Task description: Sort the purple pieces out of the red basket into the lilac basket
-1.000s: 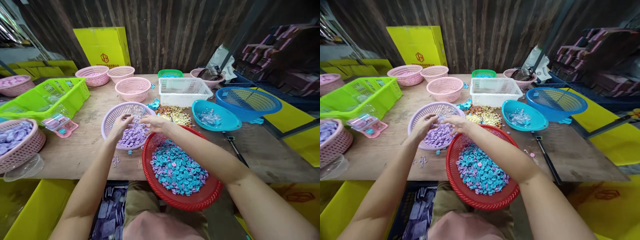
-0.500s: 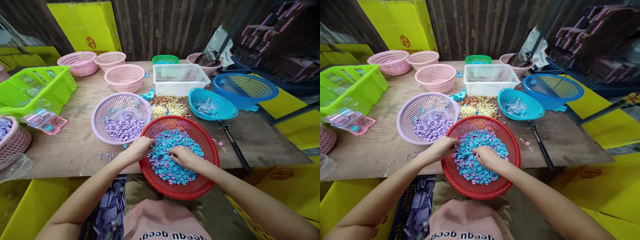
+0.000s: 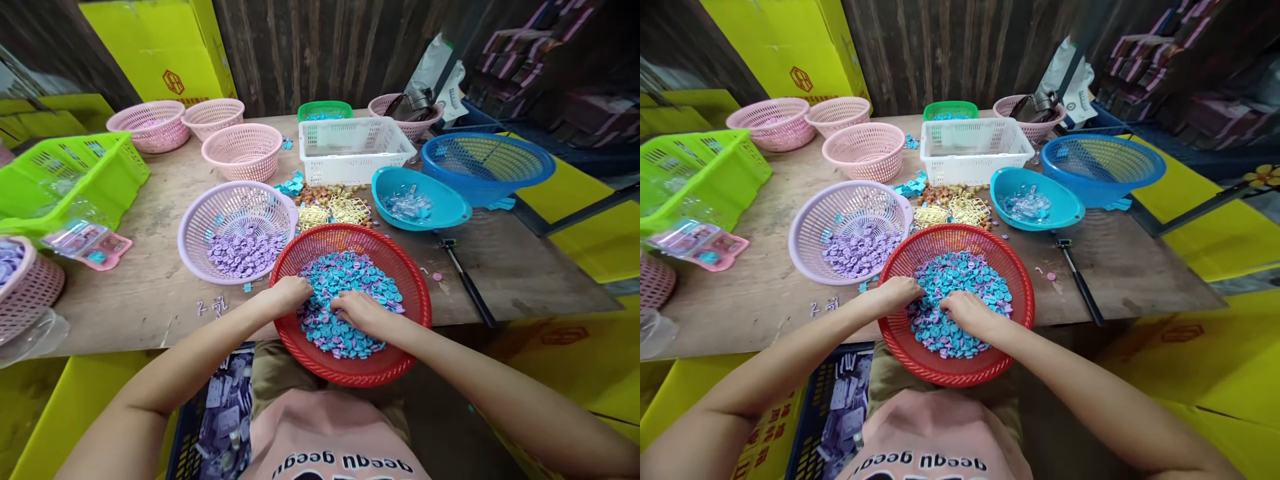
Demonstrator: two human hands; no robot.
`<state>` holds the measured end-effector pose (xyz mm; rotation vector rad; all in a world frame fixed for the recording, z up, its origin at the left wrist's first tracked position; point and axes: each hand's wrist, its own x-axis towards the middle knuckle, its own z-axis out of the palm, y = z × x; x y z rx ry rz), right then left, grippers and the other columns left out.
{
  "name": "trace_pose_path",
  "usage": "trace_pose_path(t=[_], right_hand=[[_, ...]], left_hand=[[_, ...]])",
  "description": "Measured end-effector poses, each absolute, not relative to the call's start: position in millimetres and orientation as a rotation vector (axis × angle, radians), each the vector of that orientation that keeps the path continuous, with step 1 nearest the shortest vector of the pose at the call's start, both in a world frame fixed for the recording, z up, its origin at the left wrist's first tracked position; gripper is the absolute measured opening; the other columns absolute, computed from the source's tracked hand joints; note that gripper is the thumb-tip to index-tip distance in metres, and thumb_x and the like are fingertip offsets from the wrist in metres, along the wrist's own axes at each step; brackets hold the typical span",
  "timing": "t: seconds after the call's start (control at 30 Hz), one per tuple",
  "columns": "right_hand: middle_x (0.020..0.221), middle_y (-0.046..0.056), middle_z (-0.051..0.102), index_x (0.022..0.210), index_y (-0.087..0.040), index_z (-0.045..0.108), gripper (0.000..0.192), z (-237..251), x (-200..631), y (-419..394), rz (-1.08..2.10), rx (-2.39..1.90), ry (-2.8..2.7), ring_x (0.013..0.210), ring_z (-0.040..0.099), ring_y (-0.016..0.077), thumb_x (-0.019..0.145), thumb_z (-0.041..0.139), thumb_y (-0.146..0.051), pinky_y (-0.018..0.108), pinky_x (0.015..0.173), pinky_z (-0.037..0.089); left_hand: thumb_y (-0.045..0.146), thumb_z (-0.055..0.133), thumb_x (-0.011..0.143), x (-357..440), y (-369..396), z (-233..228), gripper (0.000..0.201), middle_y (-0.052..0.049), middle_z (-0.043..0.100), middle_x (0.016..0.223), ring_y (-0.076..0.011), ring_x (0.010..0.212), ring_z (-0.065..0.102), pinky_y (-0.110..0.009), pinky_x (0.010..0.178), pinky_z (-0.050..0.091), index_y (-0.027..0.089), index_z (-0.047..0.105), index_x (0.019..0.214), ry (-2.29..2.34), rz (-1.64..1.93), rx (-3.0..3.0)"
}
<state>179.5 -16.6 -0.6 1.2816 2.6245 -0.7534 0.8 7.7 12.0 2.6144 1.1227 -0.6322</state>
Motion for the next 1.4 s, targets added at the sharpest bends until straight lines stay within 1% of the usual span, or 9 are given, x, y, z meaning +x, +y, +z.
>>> trace_pose_path(t=[0.27,0.4,0.67,0.77,0.83,0.93,1.07,1.23,1.4], right_hand=[[0.065,0.001,0.060,0.071,-0.016,0.060,0.015,8,204,-1,-1.809,1.689,2.262,0.061,0.054,0.0127,0.067,0.056,-0.030,0.024,0.057,0.041],[0.068,0.002,0.058,0.070,-0.015,0.049,0.005,9,201,-3,-2.253,1.714,1.868,0.058,0.053,0.0099,0.069,0.044,-0.017,0.023,0.054,0.042],[0.084,0.010,0.059,0.089,-0.014,0.052,0.019,-5,160,-28,-0.999,1.293,2.623,0.080,0.054,0.0200,0.073,0.041,-0.016,0.028,0.066,0.038],[0.077,0.010,0.059,0.084,-0.014,0.053,0.017,-7,156,-28,-0.856,1.279,2.600,0.076,0.055,0.0205,0.074,0.040,-0.015,0.028,0.063,0.037],[0.074,0.008,0.058,0.081,-0.015,0.052,0.013,-3,164,-23,-1.040,1.336,2.564,0.073,0.054,0.0180,0.074,0.041,-0.018,0.026,0.061,0.037],[0.067,0.002,0.054,0.077,-0.017,0.049,0.012,8,184,-15,-1.733,1.433,2.230,0.061,0.051,0.0125,0.074,0.039,-0.023,0.023,0.053,0.038],[0.066,0.000,0.051,0.075,-0.016,0.047,0.014,11,205,-12,-2.405,1.447,1.730,0.052,0.046,0.0086,0.071,0.042,-0.029,0.020,0.044,0.035],[0.055,-0.001,0.050,0.062,-0.015,0.053,0.024,5,199,-22,-1.731,1.558,2.220,0.052,0.045,0.0093,0.076,0.041,-0.030,0.021,0.050,0.033],[0.068,0.002,0.060,0.080,-0.019,0.059,0.013,3,187,-43,-1.005,1.310,2.554,0.066,0.054,0.0154,0.073,0.048,-0.024,0.023,0.057,0.033]], left_hand=[[0.009,0.048,0.066,-15,21,18,0.026,-0.003,0.061,0.072,-0.0153,0.068,0.057,-0.022,0.059,0.040,0.017,0.056,0.089,1.093,-0.294,2.519],[0.018,0.056,0.063,-21,29,26,0.023,0.002,0.058,0.065,-0.0103,0.061,0.053,-0.019,0.056,0.037,0.016,0.054,0.086,1.032,-0.098,2.276],[0.015,0.055,0.060,-13,27,26,0.020,0.006,0.048,0.061,-0.0077,0.060,0.053,-0.022,0.061,0.042,0.013,0.048,0.078,0.904,0.260,1.410],[0.014,0.056,0.060,-10,23,26,0.022,0.005,0.050,0.060,-0.0072,0.059,0.053,-0.022,0.061,0.042,0.012,0.051,0.081,0.883,0.311,1.212],[0.014,0.054,0.061,-11,21,25,0.017,0.003,0.052,0.059,-0.0053,0.054,0.050,-0.019,0.056,0.040,0.011,0.054,0.077,0.887,0.306,1.190],[0.011,0.050,0.059,-11,17,22,0.010,0.002,0.053,0.059,-0.0036,0.050,0.044,-0.017,0.050,0.036,0.009,0.056,0.068,0.895,0.281,1.143],[0.009,0.051,0.054,-4,12,19,0.016,-0.002,0.055,0.075,-0.0071,0.061,0.050,-0.021,0.056,0.041,0.011,0.053,0.070,0.835,0.200,0.914],[0.022,0.048,0.065,9,4,14,0.012,0.002,0.049,0.060,-0.0080,0.054,0.046,-0.022,0.053,0.039,0.014,0.052,0.073,0.930,0.114,1.174],[0.022,0.054,0.065,17,-11,4,0.013,-0.005,0.058,0.070,-0.0174,0.069,0.054,-0.026,0.061,0.040,0.014,0.058,0.075,1.224,-0.236,2.173]])
